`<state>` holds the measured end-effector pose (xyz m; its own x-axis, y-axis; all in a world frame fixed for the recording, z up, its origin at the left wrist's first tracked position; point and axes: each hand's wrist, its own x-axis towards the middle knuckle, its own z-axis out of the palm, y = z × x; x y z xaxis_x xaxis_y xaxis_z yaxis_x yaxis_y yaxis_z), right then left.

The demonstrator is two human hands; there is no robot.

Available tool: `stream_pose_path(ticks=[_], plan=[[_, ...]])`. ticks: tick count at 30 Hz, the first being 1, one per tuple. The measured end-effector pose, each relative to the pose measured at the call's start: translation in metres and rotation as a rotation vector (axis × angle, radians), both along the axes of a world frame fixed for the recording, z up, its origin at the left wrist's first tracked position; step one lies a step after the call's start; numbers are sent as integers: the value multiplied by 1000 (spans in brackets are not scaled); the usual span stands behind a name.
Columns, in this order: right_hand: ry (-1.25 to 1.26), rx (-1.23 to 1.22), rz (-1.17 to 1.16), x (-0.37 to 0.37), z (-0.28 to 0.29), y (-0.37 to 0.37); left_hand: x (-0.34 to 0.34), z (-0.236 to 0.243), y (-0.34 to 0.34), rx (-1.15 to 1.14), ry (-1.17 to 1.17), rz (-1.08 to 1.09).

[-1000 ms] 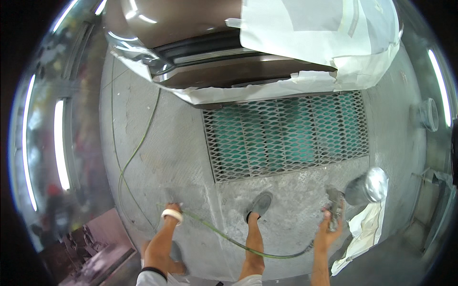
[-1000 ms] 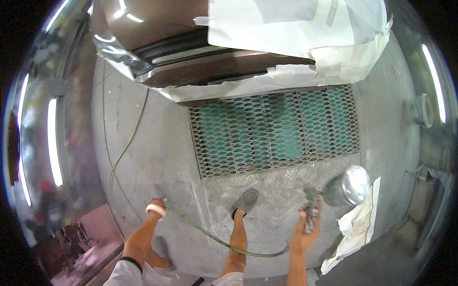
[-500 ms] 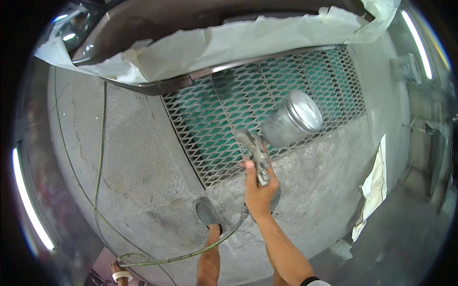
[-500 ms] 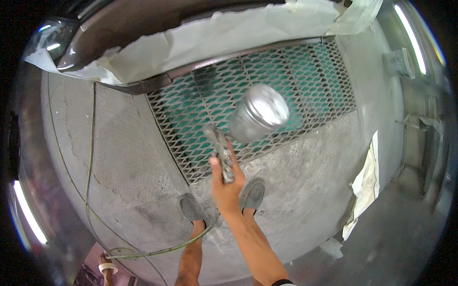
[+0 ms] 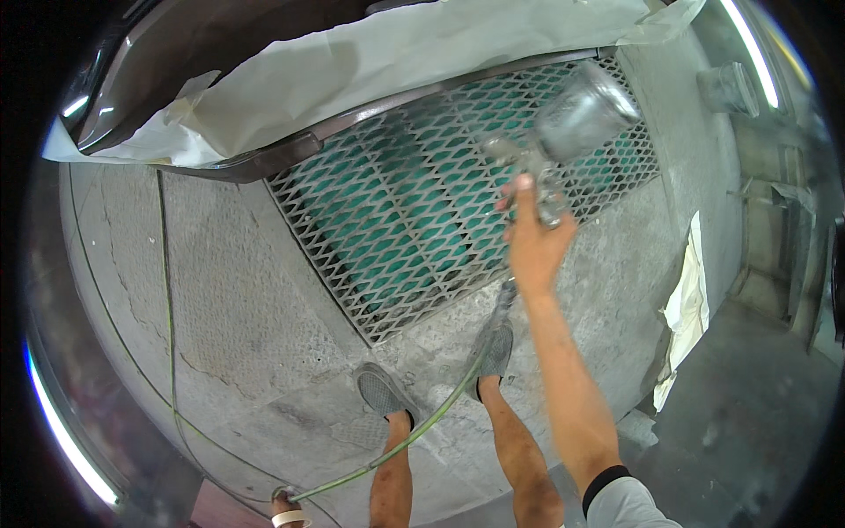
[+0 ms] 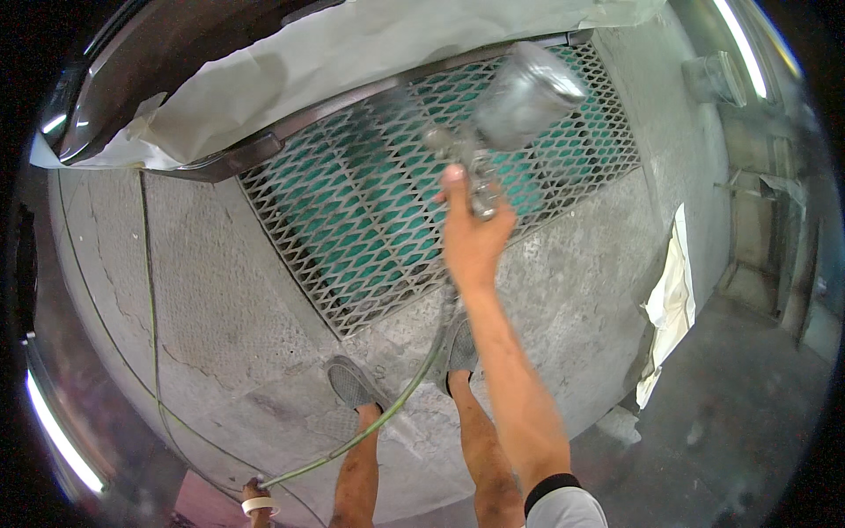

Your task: The person prepares paint by pouring liquid from a can into a spray gun cup and adding water from a bottle. They then walk to a car in a paint booth and spray paint the front bumper area, which is partially covered with masking paper.

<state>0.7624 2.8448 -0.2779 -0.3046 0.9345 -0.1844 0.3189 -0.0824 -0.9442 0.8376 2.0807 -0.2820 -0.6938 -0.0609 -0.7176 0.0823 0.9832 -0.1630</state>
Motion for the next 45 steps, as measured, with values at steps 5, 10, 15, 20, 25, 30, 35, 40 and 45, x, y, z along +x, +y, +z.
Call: stream_pose_path(ticks=[5, 10, 15, 20, 25, 30, 35, 40, 45], plan=[[2, 194, -182, 12, 11, 44, 33, -12, 40, -35, 3, -32], [-12, 210, -129, 11, -5, 46, 24, -7, 63, -79, -60, -31], [63, 15, 64, -5, -14, -3, 24, 12, 32, 2, -107, -5], [140, -174, 272, 2, -11, -41, 36, 18, 20, 8, -17, -59], [176, -244, 295, 3, -22, -24, 55, 20, 34, -37, -30, -40], [119, -105, 147, 20, -37, 50, 49, 8, 74, -40, -50, -108], [138, -116, 76, 19, -30, 107, 64, 5, 117, -59, -2, -165], [187, -35, 13, 33, -32, 169, 56, 24, 214, -51, -233, -83], [161, 12, 16, 49, -30, 236, 68, 7, 269, 27, -145, -152]])
